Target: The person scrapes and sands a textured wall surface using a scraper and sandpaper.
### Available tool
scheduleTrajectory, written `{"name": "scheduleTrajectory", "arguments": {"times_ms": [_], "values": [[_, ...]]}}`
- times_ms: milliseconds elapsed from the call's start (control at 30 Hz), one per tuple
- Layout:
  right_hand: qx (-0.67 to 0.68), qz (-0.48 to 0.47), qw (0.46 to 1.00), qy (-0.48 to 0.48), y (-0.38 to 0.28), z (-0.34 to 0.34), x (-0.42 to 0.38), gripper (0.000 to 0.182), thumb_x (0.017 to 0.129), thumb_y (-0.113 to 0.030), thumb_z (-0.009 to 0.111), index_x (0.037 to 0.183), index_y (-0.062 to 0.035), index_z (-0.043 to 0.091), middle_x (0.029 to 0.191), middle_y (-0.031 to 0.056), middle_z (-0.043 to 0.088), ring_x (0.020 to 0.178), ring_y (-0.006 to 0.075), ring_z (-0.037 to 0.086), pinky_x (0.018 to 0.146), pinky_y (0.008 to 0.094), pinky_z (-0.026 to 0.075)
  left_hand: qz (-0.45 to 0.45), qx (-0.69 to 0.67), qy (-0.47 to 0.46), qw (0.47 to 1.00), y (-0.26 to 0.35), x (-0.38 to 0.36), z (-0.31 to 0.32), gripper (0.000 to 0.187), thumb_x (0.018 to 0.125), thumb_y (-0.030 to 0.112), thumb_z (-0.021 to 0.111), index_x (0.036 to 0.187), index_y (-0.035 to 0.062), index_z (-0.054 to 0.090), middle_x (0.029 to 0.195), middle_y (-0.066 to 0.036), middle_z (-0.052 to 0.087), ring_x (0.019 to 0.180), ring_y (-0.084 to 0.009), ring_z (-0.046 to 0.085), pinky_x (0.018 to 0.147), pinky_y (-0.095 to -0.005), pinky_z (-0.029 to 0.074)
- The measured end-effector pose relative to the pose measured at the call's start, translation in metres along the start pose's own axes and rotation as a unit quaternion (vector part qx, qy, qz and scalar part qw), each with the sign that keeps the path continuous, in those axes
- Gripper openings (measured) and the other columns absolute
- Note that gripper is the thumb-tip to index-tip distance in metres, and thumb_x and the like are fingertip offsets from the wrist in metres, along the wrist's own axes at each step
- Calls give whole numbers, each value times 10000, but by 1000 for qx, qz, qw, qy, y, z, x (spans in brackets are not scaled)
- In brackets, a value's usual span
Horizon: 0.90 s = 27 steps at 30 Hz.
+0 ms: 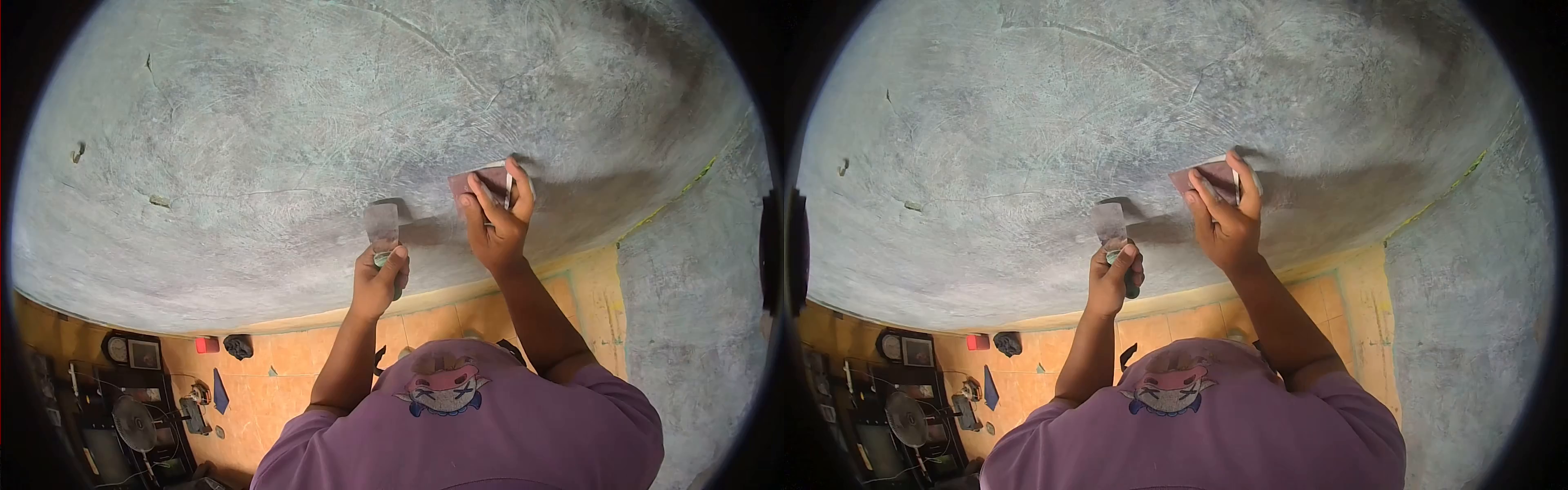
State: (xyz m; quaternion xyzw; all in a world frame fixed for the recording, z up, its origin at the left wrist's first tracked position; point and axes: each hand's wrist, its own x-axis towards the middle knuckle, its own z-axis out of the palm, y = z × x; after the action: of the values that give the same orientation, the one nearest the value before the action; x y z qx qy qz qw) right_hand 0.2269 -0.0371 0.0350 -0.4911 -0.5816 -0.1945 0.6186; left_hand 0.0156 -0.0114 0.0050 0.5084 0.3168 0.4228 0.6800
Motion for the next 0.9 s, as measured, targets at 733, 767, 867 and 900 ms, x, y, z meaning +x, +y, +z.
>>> {"name": "scheduleTrajectory", "arguments": {"times_ms": [733,767,867,900], "values": [[-3,-49,998,-36,-46,34,10,353,785,54,659,1096,-99,727,1301,227,487,1206,364,521,989,406,463,18,-34,9,999,4,-7,-27,154,940,216,627,871,83,589,678,-18,538,546,-124,524,489,-254,426],[0,-52,998,-37,-43,32,1,353,785,54,659,1096,-99,727,1301,227,487,1206,364,521,989,406,463,21,-35,13,999,6,-9,-27,154,940,216,627,871,83,589,678,-18,538,546,-124,524,489,-254,426],[-37,-32,998,-29,-31,22,-8,346,779,79,665,1071,-95,731,1348,232,431,1117,303,582,884,369,527,8,-23,32,999,10,-13,-31,150,940,211,626,869,86,587,674,-14,530,543,-122,515,484,-255,420],[-34,-33,998,-30,-28,23,-8,346,779,79,665,1071,-95,731,1348,232,431,1117,303,582,884,369,527,14,-27,19,999,9,-12,-34,154,941,213,626,865,86,585,672,-12,527,543,-121,514,485,-255,420]]}}
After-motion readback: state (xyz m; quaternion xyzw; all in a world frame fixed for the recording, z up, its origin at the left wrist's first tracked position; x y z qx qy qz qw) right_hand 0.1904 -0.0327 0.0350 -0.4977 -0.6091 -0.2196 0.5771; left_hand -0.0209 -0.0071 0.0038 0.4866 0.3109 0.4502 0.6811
